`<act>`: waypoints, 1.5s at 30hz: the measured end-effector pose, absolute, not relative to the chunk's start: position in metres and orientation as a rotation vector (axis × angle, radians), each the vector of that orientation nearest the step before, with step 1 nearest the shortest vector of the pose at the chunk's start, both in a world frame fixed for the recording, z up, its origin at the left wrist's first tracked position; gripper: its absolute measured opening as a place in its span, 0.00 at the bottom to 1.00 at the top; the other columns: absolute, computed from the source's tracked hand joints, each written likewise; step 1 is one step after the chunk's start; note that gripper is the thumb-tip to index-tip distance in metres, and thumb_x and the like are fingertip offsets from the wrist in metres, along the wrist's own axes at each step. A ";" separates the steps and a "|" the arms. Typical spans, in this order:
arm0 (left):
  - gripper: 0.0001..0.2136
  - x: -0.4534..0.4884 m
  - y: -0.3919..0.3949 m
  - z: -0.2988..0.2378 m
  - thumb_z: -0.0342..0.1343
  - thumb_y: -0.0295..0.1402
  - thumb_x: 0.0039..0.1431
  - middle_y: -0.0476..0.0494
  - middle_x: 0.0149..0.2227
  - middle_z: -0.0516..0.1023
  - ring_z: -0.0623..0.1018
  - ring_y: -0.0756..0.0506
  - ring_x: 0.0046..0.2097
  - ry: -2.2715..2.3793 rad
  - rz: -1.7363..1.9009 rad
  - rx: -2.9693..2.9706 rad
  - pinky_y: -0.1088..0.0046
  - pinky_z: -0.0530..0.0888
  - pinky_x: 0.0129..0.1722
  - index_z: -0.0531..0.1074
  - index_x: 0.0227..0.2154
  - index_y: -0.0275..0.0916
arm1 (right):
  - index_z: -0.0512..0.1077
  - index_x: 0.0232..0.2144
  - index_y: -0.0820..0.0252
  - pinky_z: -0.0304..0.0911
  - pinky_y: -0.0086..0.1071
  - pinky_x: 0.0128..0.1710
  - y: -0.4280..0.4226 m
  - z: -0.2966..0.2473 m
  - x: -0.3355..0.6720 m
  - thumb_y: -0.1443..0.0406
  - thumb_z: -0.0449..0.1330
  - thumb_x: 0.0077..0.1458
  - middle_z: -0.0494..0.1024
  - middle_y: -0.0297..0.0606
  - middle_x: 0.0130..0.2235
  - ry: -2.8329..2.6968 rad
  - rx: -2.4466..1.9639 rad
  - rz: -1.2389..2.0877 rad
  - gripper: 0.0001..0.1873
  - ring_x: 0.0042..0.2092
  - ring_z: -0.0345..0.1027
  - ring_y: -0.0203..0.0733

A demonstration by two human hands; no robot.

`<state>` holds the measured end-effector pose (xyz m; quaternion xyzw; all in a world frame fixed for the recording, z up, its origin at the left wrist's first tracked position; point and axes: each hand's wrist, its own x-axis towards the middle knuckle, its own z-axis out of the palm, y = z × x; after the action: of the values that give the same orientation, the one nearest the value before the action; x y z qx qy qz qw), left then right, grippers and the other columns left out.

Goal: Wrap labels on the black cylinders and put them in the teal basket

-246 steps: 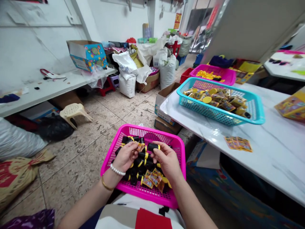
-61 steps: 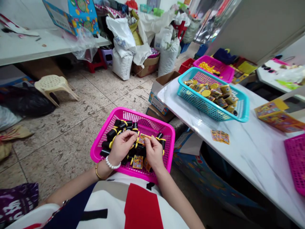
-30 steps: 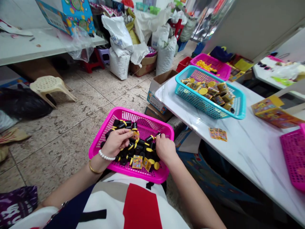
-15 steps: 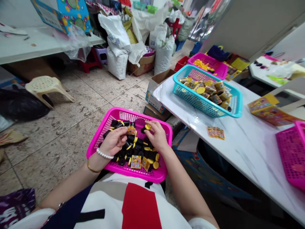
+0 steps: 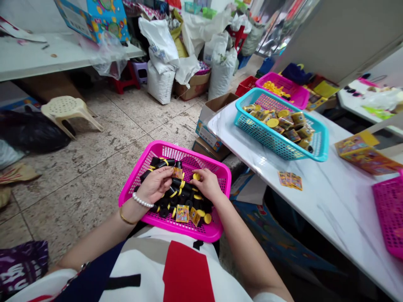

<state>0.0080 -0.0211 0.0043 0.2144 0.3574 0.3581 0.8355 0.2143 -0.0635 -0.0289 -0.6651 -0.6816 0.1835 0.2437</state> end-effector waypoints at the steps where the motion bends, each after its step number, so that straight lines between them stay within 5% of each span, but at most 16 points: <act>1: 0.14 0.008 -0.021 0.004 0.67 0.31 0.43 0.52 0.23 0.72 0.63 0.60 0.16 0.758 0.765 0.457 0.85 0.48 0.11 0.69 0.30 0.34 | 0.76 0.41 0.59 0.62 0.32 0.38 -0.063 -0.028 0.213 0.63 0.63 0.50 0.75 0.38 0.34 -1.850 -1.802 0.498 0.14 0.34 0.67 0.39; 8: 0.14 0.010 -0.022 0.004 0.67 0.28 0.45 0.43 0.36 0.77 0.74 0.55 0.28 0.795 0.876 0.538 0.85 0.63 0.19 0.72 0.36 0.32 | 0.74 0.46 0.57 0.65 0.30 0.24 -0.072 0.010 0.195 0.58 0.64 0.48 0.76 0.33 0.29 -1.177 -1.505 1.013 0.21 0.23 0.67 0.35; 15: 0.17 0.013 -0.034 0.010 0.68 0.28 0.45 0.47 0.31 0.75 0.75 0.53 0.31 0.682 0.754 0.639 0.81 0.70 0.27 0.71 0.38 0.34 | 0.75 0.45 0.55 0.70 0.33 0.29 -0.092 0.030 0.177 0.62 0.67 0.46 0.77 0.32 0.28 -1.034 -1.293 1.210 0.21 0.25 0.70 0.35; 24: 0.17 0.009 -0.031 0.010 0.68 0.26 0.43 0.46 0.33 0.76 0.76 0.52 0.33 0.611 0.713 0.577 0.79 0.73 0.32 0.71 0.38 0.33 | 0.76 0.45 0.52 0.75 0.34 0.32 -0.099 0.013 0.185 0.64 0.69 0.44 0.74 0.36 0.44 -0.985 -1.153 1.455 0.22 0.34 0.74 0.39; 31: 0.18 0.011 -0.032 0.002 0.68 0.25 0.43 0.45 0.35 0.78 0.77 0.51 0.36 0.602 0.679 0.602 0.77 0.73 0.36 0.72 0.39 0.33 | 0.80 0.36 0.52 0.75 0.34 0.28 -0.100 -0.002 0.183 0.66 0.71 0.41 0.68 0.34 0.41 -0.896 -1.126 1.380 0.15 0.32 0.73 0.37; 40: 0.19 0.014 -0.035 0.009 0.67 0.24 0.43 0.44 0.38 0.78 0.77 0.49 0.39 0.679 0.833 0.624 0.73 0.72 0.41 0.70 0.41 0.34 | 0.75 0.47 0.50 0.74 0.40 0.41 -0.113 0.014 0.169 0.64 0.69 0.44 0.77 0.36 0.42 -0.961 -1.390 1.062 0.24 0.35 0.75 0.41; 45: 0.22 0.015 -0.039 0.013 0.66 0.23 0.44 0.42 0.43 0.76 0.76 0.48 0.45 0.662 0.900 0.791 0.71 0.71 0.47 0.69 0.44 0.36 | 0.76 0.45 0.54 0.74 0.44 0.43 -0.117 0.014 0.159 0.63 0.68 0.46 0.80 0.38 0.39 -0.908 -1.429 0.995 0.20 0.37 0.77 0.46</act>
<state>0.0148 -0.0394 0.0130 0.3655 0.3057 0.4156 0.7748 0.1594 -0.1173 0.0135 -0.6050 -0.3845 0.4213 0.5555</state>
